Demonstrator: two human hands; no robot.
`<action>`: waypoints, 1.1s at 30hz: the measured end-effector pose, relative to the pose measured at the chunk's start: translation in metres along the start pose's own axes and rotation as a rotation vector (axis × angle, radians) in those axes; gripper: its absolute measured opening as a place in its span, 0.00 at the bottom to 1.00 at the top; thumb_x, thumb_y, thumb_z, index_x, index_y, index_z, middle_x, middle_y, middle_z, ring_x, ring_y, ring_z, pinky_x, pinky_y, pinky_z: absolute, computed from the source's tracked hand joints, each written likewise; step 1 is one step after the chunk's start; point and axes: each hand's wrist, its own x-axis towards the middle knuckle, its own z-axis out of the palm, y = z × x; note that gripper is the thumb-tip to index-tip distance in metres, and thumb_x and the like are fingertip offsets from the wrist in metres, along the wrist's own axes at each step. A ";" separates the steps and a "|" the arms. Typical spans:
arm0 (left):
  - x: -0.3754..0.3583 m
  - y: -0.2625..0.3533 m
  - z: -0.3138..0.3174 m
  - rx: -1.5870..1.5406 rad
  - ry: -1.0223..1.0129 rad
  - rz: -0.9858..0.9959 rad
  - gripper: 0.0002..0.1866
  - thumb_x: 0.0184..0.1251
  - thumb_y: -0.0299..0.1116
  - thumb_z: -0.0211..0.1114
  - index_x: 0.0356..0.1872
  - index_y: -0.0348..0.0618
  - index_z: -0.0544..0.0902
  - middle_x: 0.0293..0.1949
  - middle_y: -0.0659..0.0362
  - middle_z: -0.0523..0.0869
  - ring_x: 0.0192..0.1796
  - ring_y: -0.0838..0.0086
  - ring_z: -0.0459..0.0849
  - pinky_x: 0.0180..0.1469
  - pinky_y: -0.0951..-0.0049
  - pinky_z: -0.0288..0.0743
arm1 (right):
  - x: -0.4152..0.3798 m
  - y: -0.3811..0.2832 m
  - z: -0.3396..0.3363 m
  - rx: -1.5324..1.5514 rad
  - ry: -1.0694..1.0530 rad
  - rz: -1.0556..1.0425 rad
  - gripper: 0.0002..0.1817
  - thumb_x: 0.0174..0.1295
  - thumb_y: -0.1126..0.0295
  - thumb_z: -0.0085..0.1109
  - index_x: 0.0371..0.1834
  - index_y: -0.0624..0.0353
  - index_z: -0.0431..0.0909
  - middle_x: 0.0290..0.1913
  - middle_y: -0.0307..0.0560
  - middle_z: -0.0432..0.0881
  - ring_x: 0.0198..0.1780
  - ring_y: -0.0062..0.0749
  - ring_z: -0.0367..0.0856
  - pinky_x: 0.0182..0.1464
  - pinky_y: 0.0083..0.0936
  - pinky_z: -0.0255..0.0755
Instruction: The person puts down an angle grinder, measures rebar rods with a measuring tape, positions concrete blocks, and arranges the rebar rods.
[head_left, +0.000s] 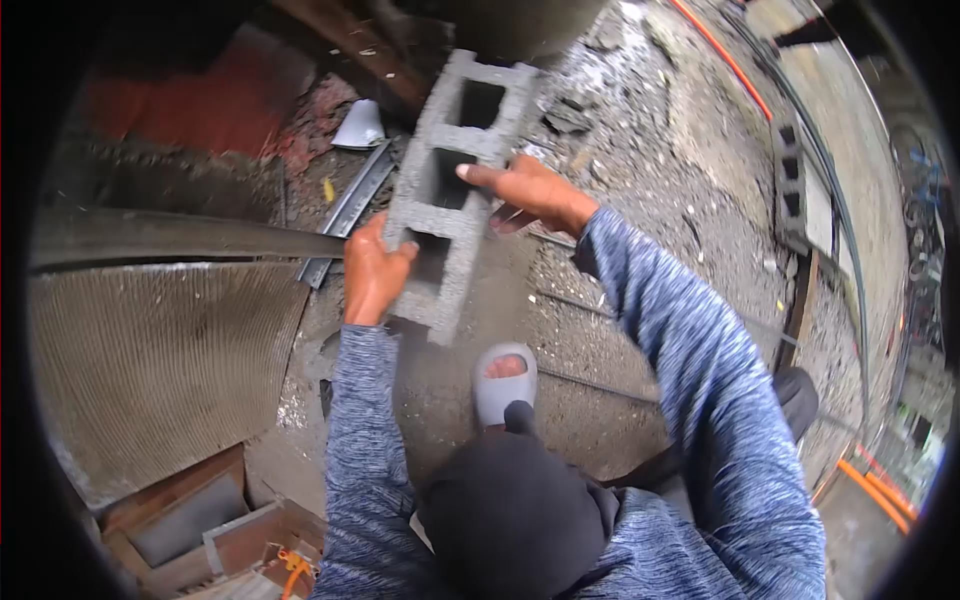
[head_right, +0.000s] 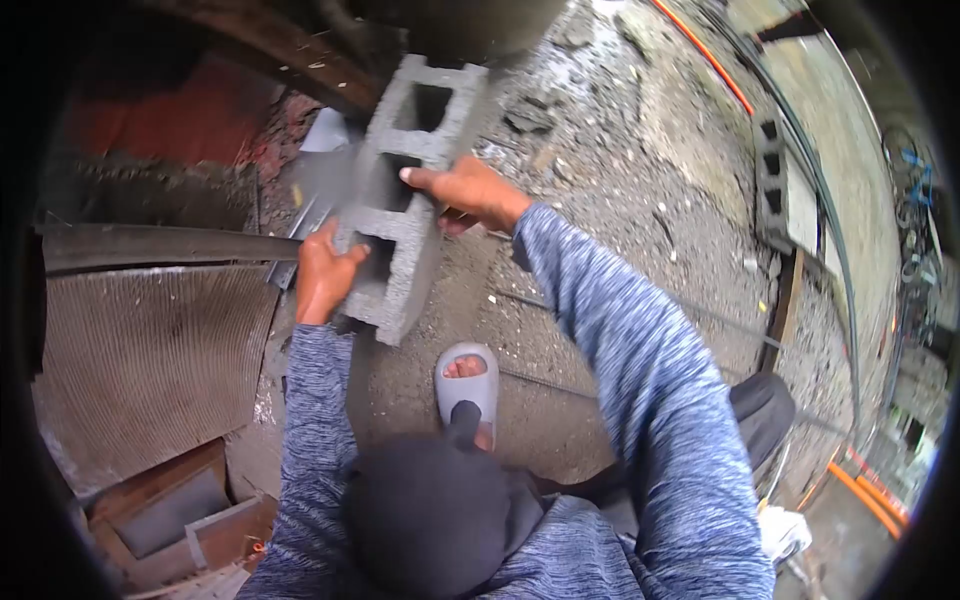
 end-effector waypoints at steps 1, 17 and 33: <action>-0.003 0.001 0.004 0.027 0.019 -0.025 0.26 0.56 0.24 0.74 0.58 0.24 0.83 0.43 0.42 0.92 0.46 0.64 0.91 0.54 0.65 0.81 | -0.025 -0.011 -0.020 -0.056 -0.072 0.066 0.49 0.67 0.38 0.65 0.70 0.79 0.69 0.60 0.67 0.81 0.46 0.42 0.90 0.41 0.33 0.87; -0.088 0.145 0.316 0.550 -0.609 1.016 0.36 0.65 0.33 0.74 0.72 0.37 0.70 0.65 0.44 0.79 0.69 0.47 0.75 0.71 0.46 0.68 | -0.370 0.432 -0.371 -1.095 0.504 0.156 0.33 0.67 0.56 0.68 0.71 0.61 0.72 0.66 0.61 0.79 0.69 0.57 0.76 0.70 0.50 0.70; -0.066 0.158 0.288 0.670 -0.487 0.688 0.09 0.71 0.21 0.61 0.50 0.36 0.83 0.45 0.46 0.82 0.52 0.47 0.81 0.56 0.53 0.75 | -0.328 0.464 -0.356 -0.804 0.769 -0.313 0.07 0.69 0.67 0.58 0.42 0.58 0.79 0.46 0.52 0.83 0.52 0.50 0.80 0.55 0.50 0.70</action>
